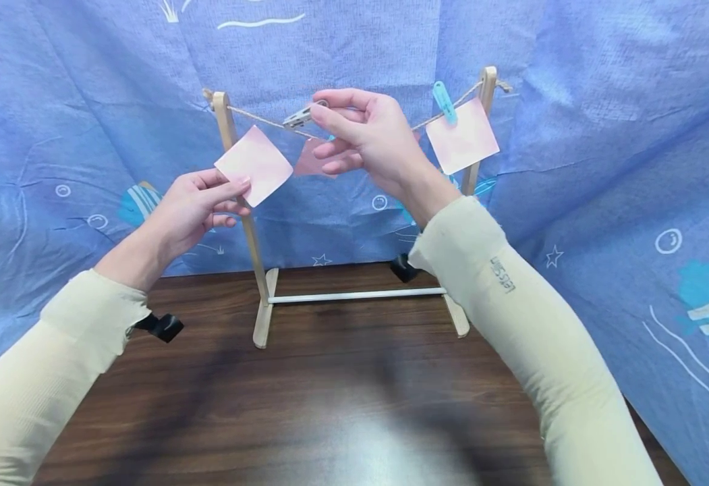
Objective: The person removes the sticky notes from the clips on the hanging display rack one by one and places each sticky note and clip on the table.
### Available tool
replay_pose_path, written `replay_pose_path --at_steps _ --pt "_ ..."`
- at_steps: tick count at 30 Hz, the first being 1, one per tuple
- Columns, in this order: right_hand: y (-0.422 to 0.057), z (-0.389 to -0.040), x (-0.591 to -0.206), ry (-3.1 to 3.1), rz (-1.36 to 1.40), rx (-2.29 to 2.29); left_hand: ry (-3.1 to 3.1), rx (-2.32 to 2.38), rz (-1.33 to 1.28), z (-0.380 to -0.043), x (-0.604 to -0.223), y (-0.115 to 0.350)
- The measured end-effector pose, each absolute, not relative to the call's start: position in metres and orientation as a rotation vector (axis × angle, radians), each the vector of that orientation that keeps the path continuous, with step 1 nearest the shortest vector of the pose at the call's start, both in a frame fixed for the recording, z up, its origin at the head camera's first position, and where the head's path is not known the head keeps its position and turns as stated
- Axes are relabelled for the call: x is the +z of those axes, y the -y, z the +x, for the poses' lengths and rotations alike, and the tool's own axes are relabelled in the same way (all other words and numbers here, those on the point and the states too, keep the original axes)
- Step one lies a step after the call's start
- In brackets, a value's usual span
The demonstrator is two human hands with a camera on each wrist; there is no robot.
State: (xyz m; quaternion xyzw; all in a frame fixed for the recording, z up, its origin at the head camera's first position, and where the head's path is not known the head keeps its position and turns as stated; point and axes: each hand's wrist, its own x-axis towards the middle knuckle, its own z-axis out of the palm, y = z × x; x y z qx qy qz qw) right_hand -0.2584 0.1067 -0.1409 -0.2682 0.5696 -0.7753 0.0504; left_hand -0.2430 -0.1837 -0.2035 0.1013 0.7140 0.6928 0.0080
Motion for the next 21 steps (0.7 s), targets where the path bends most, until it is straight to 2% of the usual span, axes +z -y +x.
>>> replay_pose_path --at_steps 11,21 --pt "-0.169 -0.241 -0.172 -1.898 -1.078 -2.019 -2.314 2.03 0.318 -0.225 -0.221 0.186" --pt "-0.216 -0.246 -0.232 -2.096 -0.961 -1.83 -2.252 1.952 0.351 -0.215 -0.254 0.181"
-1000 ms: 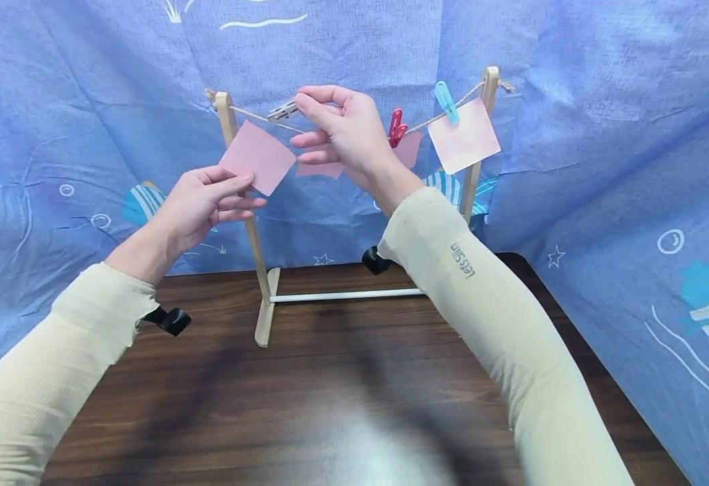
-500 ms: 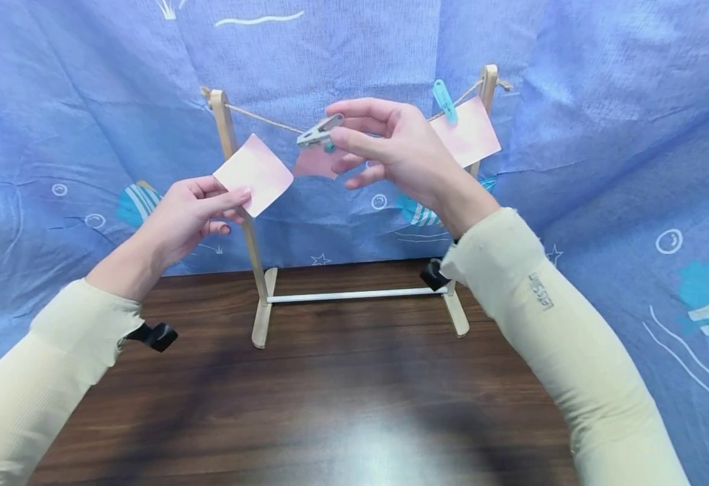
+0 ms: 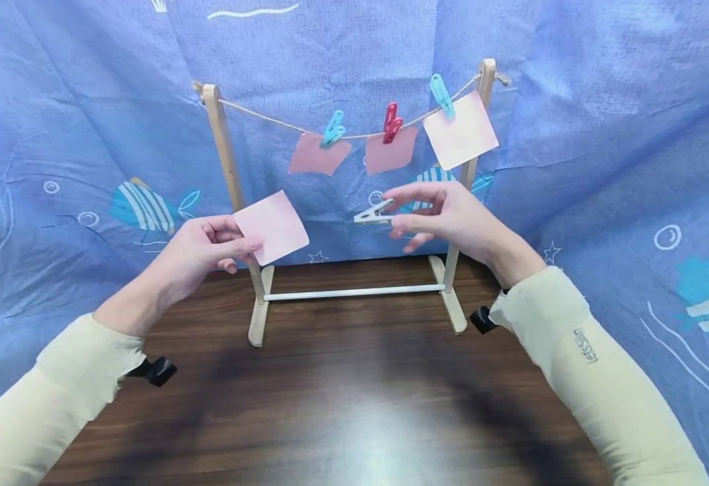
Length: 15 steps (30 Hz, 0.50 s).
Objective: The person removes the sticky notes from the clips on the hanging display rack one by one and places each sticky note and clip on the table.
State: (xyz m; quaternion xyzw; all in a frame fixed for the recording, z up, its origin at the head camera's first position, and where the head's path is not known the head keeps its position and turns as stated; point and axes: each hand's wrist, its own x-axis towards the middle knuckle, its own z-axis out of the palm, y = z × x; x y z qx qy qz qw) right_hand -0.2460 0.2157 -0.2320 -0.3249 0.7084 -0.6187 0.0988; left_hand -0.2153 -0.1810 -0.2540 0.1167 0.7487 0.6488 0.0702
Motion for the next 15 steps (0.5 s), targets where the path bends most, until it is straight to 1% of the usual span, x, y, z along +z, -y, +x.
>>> replay_pose_path --at_steps 7,15 --pt "-0.236 -0.257 -0.271 -2.167 -0.873 -1.749 -2.275 1.887 0.341 -0.218 -0.28 0.183" --pt "-0.259 -0.271 -0.314 -2.118 -0.715 -1.741 -2.269 1.828 0.247 -0.226 -0.312 0.19"
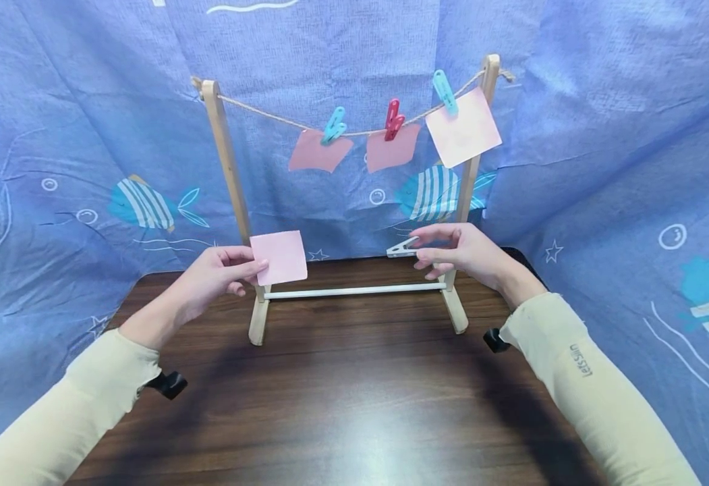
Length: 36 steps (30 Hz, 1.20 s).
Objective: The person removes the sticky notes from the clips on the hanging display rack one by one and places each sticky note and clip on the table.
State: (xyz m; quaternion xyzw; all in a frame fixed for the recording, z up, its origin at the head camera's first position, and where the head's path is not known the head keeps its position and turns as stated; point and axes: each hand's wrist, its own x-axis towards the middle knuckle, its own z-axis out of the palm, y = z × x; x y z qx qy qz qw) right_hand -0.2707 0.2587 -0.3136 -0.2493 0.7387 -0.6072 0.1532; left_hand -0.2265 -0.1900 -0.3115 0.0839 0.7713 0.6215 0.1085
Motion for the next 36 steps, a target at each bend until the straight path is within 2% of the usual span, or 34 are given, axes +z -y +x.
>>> replay_pose_path --at_steps 8,18,36 --pt "-0.274 -0.28 -0.351 -2.136 -0.534 -1.721 -2.204 1.815 0.121 -0.24 -0.36 0.197" --pt "-0.287 -0.288 -0.394 -2.128 -0.495 -1.676 -2.15 1.79 -0.01 -0.252 -0.415 0.203" --pt "-0.308 -0.292 -0.446 -2.053 -0.37 -1.638 -2.089 1.822 -0.178 -0.253 -0.454 0.205"
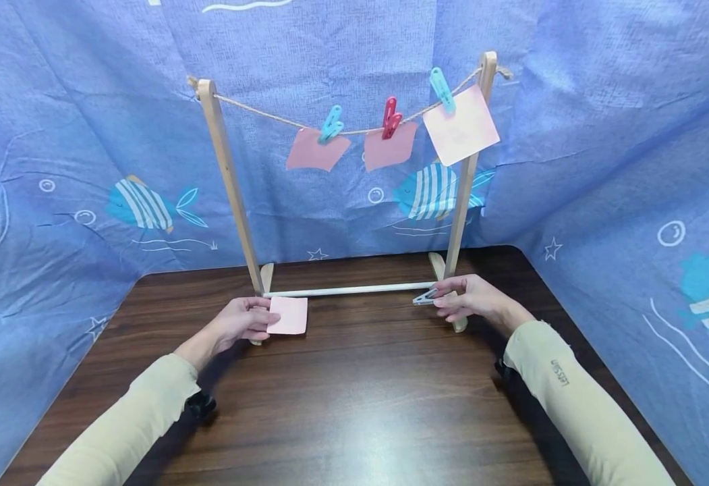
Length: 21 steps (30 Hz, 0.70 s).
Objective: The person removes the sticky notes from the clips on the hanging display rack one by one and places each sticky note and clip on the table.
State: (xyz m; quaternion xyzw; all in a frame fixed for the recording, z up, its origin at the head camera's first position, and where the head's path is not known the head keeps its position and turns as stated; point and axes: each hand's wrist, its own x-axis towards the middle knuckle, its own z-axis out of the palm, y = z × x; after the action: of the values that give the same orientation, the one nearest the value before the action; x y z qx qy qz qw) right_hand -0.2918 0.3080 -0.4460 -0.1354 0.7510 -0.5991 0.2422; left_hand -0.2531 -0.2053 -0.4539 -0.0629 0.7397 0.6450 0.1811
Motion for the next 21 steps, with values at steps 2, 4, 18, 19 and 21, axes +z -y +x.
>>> replay_pose_path --at_steps 2,4,18,19,21 --pt "-0.3077 -0.2904 -0.4489 -2.061 -0.36 -1.626 -2.093 1.819 -0.188 -0.2522 -0.4564 0.207" --pt "-0.3069 -0.2895 -0.451 -2.066 -0.353 -1.619 -2.094 1.82 -0.192 -0.2517 -0.4587 0.2093" --pt "-0.3114 -0.292 -0.4546 -2.061 -0.279 -1.584 -2.054 1.855 -0.144 -0.2518 -0.4603 0.2109" --pt "-0.3113 -0.2919 -0.454 -2.07 -0.274 -1.569 -2.055 1.855 -0.144 -0.2519 -0.4602 0.2111" --pt "-0.3103 -0.2917 -0.453 -2.089 -0.274 -1.533 -2.056 1.858 -0.146 -0.2521 -0.4603 0.2118"
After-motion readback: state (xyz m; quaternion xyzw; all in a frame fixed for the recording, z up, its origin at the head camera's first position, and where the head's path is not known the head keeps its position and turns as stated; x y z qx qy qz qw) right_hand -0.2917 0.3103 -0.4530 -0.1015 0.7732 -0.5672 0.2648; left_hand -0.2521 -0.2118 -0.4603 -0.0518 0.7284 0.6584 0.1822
